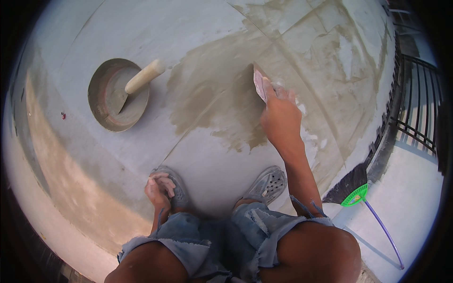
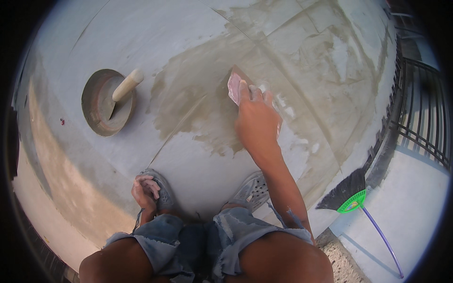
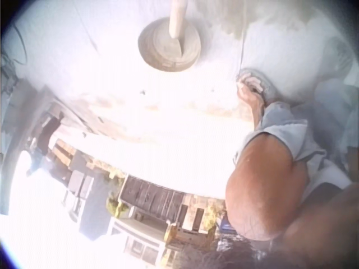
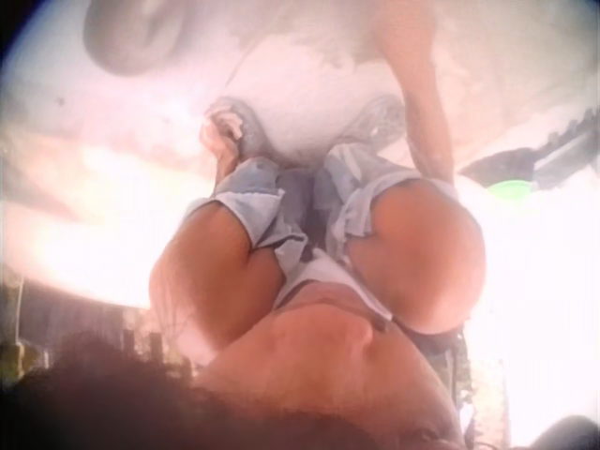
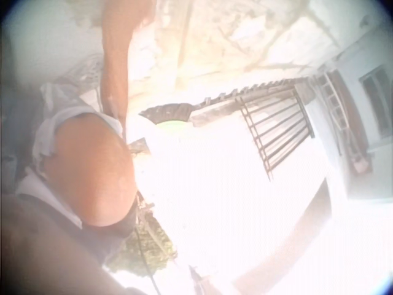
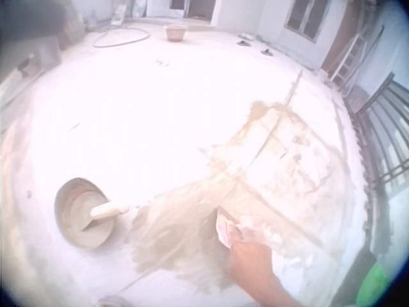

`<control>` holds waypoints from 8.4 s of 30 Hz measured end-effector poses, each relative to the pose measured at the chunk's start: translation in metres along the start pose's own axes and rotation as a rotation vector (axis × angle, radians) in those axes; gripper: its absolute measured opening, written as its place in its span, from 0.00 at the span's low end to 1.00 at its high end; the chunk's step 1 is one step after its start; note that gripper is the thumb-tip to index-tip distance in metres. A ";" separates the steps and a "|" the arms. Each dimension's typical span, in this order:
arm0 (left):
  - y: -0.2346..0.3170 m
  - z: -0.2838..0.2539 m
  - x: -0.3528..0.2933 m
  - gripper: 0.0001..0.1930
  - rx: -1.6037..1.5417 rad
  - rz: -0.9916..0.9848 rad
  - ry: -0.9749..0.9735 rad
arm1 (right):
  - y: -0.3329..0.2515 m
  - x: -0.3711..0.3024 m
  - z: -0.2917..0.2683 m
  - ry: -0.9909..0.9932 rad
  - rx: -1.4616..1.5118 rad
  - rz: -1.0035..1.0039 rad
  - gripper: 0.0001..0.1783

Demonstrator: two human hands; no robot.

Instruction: The person applies and smooths a wet cement mixture on a concrete floor using a pink trowel. They repeatedly spread the material in overlapping strokes and occasionally scrape the trowel against a nearby bucket.

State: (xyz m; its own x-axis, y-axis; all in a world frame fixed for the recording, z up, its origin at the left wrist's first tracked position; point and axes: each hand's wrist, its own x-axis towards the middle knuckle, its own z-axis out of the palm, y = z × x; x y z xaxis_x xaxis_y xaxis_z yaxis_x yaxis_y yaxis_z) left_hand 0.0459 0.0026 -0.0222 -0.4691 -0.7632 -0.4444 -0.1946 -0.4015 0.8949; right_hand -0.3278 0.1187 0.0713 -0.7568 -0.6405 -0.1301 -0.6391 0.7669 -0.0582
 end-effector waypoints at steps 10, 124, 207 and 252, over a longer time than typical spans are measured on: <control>0.007 0.007 -0.001 0.35 0.043 -0.020 0.021 | 0.005 0.003 -0.013 -0.083 0.091 0.034 0.37; 0.002 0.005 0.001 0.35 0.075 -0.005 0.016 | -0.020 0.069 0.002 0.059 0.091 -0.270 0.20; 0.008 0.010 0.004 0.34 0.131 0.046 0.028 | 0.019 -0.027 -0.024 0.101 0.055 -0.651 0.19; 0.008 0.010 0.002 0.35 0.152 -0.001 0.059 | 0.009 -0.107 0.028 -0.027 0.179 -0.576 0.22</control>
State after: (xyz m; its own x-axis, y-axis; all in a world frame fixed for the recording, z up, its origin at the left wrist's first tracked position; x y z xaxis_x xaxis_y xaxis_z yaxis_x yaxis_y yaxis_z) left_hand 0.0350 0.0024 -0.0153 -0.4182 -0.7931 -0.4428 -0.3253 -0.3243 0.8882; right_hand -0.2492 0.1952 0.0571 -0.2905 -0.9554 -0.0535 -0.9103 0.2931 -0.2922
